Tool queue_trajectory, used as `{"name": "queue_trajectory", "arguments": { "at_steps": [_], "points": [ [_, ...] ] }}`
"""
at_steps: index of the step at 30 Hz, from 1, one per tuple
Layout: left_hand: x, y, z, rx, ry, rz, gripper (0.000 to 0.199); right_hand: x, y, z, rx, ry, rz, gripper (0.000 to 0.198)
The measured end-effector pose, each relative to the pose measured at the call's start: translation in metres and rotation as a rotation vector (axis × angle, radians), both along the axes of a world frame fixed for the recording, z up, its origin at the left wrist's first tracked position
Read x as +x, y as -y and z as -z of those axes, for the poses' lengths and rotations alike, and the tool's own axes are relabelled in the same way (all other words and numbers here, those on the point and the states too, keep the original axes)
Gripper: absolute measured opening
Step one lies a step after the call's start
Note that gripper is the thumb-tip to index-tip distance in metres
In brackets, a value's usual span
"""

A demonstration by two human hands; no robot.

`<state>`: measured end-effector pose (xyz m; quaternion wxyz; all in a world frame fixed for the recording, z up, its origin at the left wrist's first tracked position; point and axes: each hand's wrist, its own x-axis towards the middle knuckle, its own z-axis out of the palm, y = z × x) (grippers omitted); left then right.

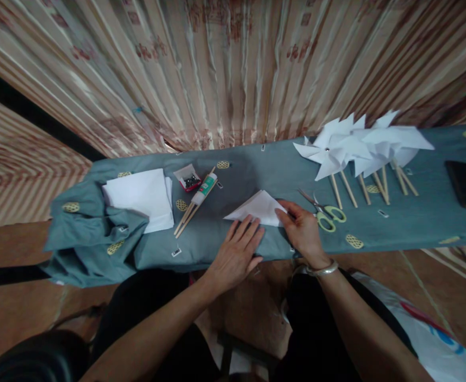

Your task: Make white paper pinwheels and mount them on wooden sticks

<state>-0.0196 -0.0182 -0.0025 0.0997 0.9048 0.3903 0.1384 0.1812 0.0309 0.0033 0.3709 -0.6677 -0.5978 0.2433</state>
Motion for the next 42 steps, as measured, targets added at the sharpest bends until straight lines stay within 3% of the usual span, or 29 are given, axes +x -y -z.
{"name": "queue_trajectory", "arguments": {
  "at_steps": [14,23,42],
  "points": [
    [-0.005,0.001,0.006,-0.016,-0.029,-0.024,0.068,-0.004,0.005,0.008,0.295,0.334,-0.154,0.034],
    [-0.005,0.001,0.005,-0.025,-0.033,-0.050,0.069,-0.011,0.007,0.012,0.328,0.443,-0.215,0.035],
    [-0.004,0.001,0.004,-0.013,-0.087,-0.066,0.072,-0.015,0.007,0.015,0.266,0.526,-0.253,0.040]
  ]
}}
